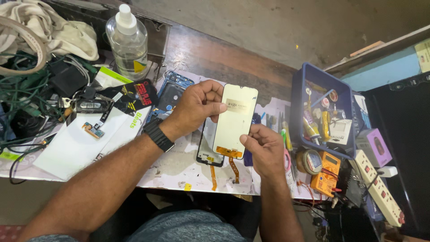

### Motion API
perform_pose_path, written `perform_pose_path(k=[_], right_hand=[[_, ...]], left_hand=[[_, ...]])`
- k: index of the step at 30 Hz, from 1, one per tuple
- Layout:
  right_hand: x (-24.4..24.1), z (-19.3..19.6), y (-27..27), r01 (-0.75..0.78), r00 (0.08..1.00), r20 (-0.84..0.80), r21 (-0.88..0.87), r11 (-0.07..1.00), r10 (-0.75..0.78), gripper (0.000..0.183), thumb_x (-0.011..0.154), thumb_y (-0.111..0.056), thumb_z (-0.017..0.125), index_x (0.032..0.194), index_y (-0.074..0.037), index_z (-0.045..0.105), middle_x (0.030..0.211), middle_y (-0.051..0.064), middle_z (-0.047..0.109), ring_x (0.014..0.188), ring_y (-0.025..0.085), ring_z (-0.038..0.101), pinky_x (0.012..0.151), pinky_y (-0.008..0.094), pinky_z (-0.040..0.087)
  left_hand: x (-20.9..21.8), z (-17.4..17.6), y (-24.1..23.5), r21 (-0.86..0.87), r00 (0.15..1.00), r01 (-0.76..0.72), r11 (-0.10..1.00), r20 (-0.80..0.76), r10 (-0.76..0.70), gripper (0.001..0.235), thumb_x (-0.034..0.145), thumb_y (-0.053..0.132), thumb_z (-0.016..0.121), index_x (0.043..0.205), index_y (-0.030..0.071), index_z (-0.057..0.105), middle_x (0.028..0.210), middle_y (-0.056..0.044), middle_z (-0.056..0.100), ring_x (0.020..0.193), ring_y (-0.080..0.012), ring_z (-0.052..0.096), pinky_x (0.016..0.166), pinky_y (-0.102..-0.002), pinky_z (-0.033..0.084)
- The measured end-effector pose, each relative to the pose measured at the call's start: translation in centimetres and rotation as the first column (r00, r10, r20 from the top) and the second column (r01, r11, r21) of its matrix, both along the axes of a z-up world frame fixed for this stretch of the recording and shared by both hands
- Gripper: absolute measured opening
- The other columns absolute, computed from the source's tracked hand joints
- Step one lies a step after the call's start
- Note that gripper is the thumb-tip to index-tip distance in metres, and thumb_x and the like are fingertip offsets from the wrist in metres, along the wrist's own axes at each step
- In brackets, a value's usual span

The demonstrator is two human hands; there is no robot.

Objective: The person uses a green plastic pry tool to separate the screen assembly from the smartphone chassis. They then peel off a protective film from the removed screen and inspect the components.

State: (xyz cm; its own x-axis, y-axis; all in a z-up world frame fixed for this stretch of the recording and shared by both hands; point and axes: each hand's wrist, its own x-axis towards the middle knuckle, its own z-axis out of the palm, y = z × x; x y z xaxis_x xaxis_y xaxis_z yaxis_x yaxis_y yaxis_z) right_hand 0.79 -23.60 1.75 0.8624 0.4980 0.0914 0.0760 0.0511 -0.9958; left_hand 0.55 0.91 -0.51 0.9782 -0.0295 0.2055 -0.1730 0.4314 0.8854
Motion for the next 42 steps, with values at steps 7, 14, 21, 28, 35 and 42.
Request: perform_pose_path(k=[7,14,21,28,35,42], right_hand=[[1.3,-1.7,-0.5,-0.086,0.993,-0.068,0.16,0.983,0.098,0.016,0.094,0.007,0.067,0.109,0.012,0.067,0.103,0.017,0.075,0.093,0.018,0.071,0.089,0.031,0.056],[2.2,-2.9,-0.9,-0.125,0.985,-0.091,0.236,0.964,0.15,0.02,0.093,0.002,0.068,0.111,0.012,0.067,0.104,0.019,0.075,0.093,0.02,0.072,0.09,0.033,0.055],[2.6,-3.5,-1.0,-0.117,0.982,-0.107,0.282,0.952,0.152,0.02,0.092,0.003,0.068,0.11,0.012,0.067,0.104,0.021,0.075,0.091,0.021,0.072,0.087,0.034,0.057],[2.8,-3.6,-0.9,-0.101,0.981,-0.133,0.279,0.955,0.143,0.015,0.094,0.005,0.066,0.108,0.011,0.067,0.098,0.018,0.074,0.081,0.018,0.069,0.074,0.029,0.055],[2.8,-3.3,-0.6,-0.073,0.975,-0.184,0.276,0.958,0.128,0.013,0.094,0.004,0.064,0.106,0.01,0.067,0.097,0.015,0.073,0.082,0.018,0.069,0.075,0.03,0.056],[2.9,-3.3,-0.6,-0.067,0.977,-0.18,0.252,0.965,0.115,0.012,0.095,0.002,0.065,0.105,0.009,0.067,0.094,0.012,0.072,0.079,0.016,0.066,0.073,0.03,0.054]], left_hand=[[0.0,-0.2,0.1,-0.03,1.0,0.016,0.999,0.023,-0.015,0.018,0.092,0.002,0.071,0.108,0.001,0.062,0.085,-0.005,0.072,0.067,-0.0072,0.064,0.059,-0.023,0.054],[0.1,-0.6,0.0,-0.021,0.999,0.007,1.0,0.034,-0.006,0.018,0.092,0.002,0.072,0.107,0.001,0.062,0.083,-0.005,0.072,0.067,-0.0069,0.064,0.059,-0.023,0.055],[0.2,-0.7,-0.1,-0.044,0.998,0.018,0.999,0.062,-0.015,0.019,0.092,0.001,0.071,0.108,0.001,0.062,0.083,-0.004,0.071,0.068,-0.0068,0.063,0.059,-0.023,0.054],[0.1,-0.7,0.1,0.007,0.997,0.01,1.0,0.074,-0.011,0.019,0.093,0.003,0.072,0.108,0.0,0.063,0.082,-0.005,0.072,0.067,-0.0068,0.063,0.059,-0.023,0.053],[-0.1,-0.4,0.0,-0.024,0.997,0.045,0.999,0.071,-0.043,0.026,0.093,0.007,0.074,0.116,-0.002,0.065,0.089,-0.005,0.074,0.07,-0.007,0.065,0.062,-0.023,0.056],[-0.5,0.0,0.3,-0.014,0.995,0.075,0.997,0.061,-0.074,0.027,0.093,0.007,0.072,0.118,-0.003,0.068,0.09,-0.005,0.074,0.07,-0.0075,0.067,0.065,-0.022,0.058]])
